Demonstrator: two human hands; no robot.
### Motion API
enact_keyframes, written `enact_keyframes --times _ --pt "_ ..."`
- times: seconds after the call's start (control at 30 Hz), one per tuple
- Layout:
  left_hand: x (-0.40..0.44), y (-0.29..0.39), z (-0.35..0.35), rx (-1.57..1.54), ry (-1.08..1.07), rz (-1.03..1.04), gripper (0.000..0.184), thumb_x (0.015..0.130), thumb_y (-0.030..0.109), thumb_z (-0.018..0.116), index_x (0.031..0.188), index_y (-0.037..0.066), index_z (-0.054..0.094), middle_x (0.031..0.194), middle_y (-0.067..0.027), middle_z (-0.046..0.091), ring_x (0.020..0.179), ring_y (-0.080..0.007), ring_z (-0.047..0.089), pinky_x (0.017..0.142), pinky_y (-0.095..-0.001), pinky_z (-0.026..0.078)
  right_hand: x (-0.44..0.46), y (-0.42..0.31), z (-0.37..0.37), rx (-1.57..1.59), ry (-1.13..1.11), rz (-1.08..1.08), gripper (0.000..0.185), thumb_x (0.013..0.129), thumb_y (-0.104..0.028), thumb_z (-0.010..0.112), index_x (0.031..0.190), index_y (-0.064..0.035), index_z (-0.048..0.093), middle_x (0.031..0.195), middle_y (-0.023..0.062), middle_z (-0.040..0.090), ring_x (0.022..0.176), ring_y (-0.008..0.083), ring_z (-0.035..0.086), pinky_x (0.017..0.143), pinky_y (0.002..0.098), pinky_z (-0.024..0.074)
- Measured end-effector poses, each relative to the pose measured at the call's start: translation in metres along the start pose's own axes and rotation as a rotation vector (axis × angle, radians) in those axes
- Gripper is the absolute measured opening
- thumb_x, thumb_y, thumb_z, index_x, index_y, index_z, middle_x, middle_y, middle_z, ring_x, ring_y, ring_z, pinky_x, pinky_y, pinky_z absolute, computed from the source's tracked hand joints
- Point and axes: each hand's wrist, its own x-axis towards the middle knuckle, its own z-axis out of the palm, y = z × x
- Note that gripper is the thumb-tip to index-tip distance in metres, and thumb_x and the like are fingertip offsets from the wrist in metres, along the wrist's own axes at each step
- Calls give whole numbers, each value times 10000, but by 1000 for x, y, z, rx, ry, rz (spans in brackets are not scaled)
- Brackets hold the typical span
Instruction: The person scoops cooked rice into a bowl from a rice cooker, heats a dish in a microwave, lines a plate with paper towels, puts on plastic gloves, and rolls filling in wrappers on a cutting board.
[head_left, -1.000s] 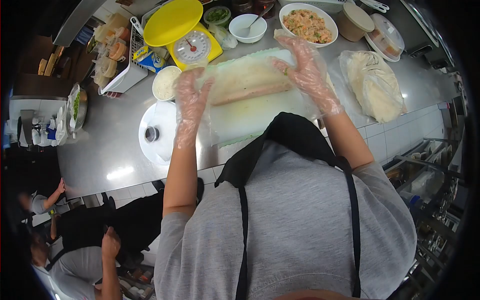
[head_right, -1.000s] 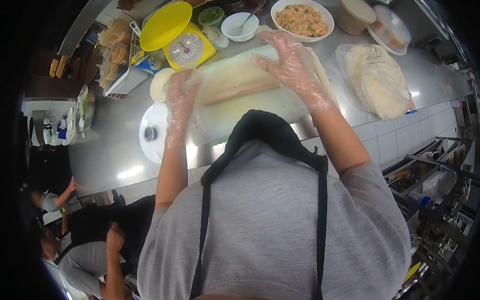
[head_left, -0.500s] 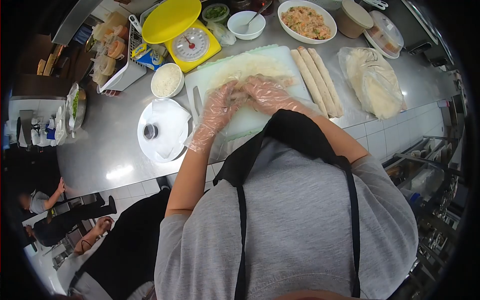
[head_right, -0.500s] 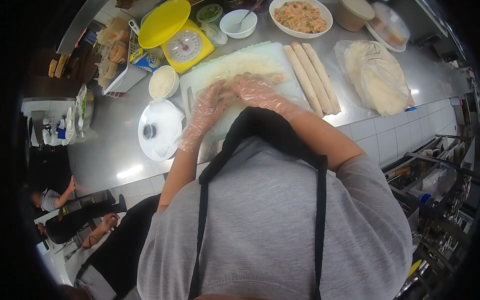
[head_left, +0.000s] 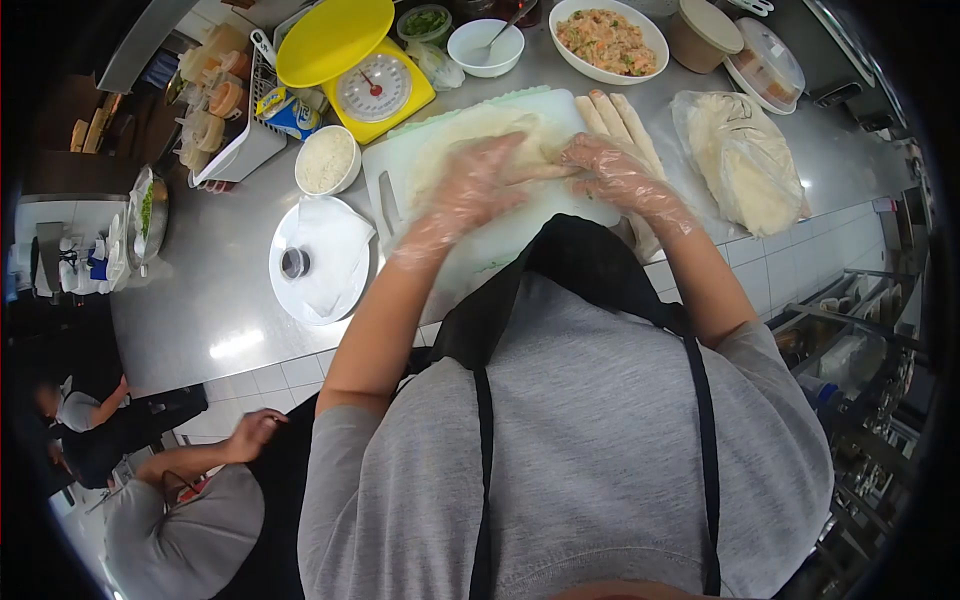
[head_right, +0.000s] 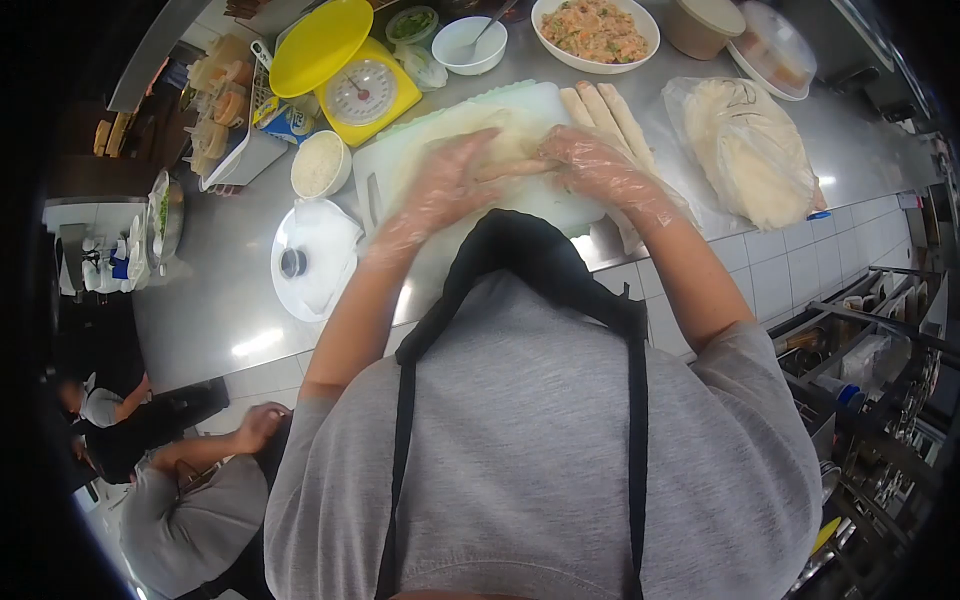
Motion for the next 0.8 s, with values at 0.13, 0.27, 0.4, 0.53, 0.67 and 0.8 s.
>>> enact_keyframes --times 0.13,0.27,0.4,0.53,0.67,0.8 --pt "29 17 39 -109 -143 -75 665 705 110 726 1299 79 429 1121 -192 572 998 -338 565 848 -395 457 -5 -16 -8 -417 163 -8 370 672 -270 686 1037 -216 664 1323 78 463 1327 256 274 1110 380 135" --pt "25 -2 58 -272 -91 -137 649 753 44 684 1336 92 405 1036 -152 587 907 -232 585 785 -328 481 -5 -21 -11 -565 232 8 365 665 -315 674 1024 -250 670 1383 88 407 1356 249 231 1125 375 90" --pt "22 -19 48 -325 -310 -314 625 777 47 676 1338 89 406 937 -110 566 838 -159 565 726 -282 479 -3 -16 -11 -566 299 -30 415 604 -324 734 1001 -221 672 1355 87 438 1349 274 237 1124 388 92" --pt "5 -44 52 -806 -220 -356 586 775 113 671 1311 82 436 870 -114 568 807 -200 547 687 -330 471 -4 -12 -9 -592 274 -28 376 652 -329 694 1018 -248 657 1381 82 414 1354 240 241 1129 364 82" --pt "-9 -31 15 -432 -183 -225 592 787 128 682 1320 82 428 1039 -156 567 934 -244 569 800 -346 466 -3 -21 -13 -563 235 8 413 617 -313 726 1018 -246 653 1376 78 421 1357 236 238 1130 368 80" --pt "-27 -30 -12 -240 -224 -282 625 777 119 690 1334 94 408 1175 -187 547 1044 -305 553 894 -376 438 -4 -22 -13 -527 247 -11 466 581 -301 743 1035 -235 662 1379 53 421 1365 230 214 1130 362 72"
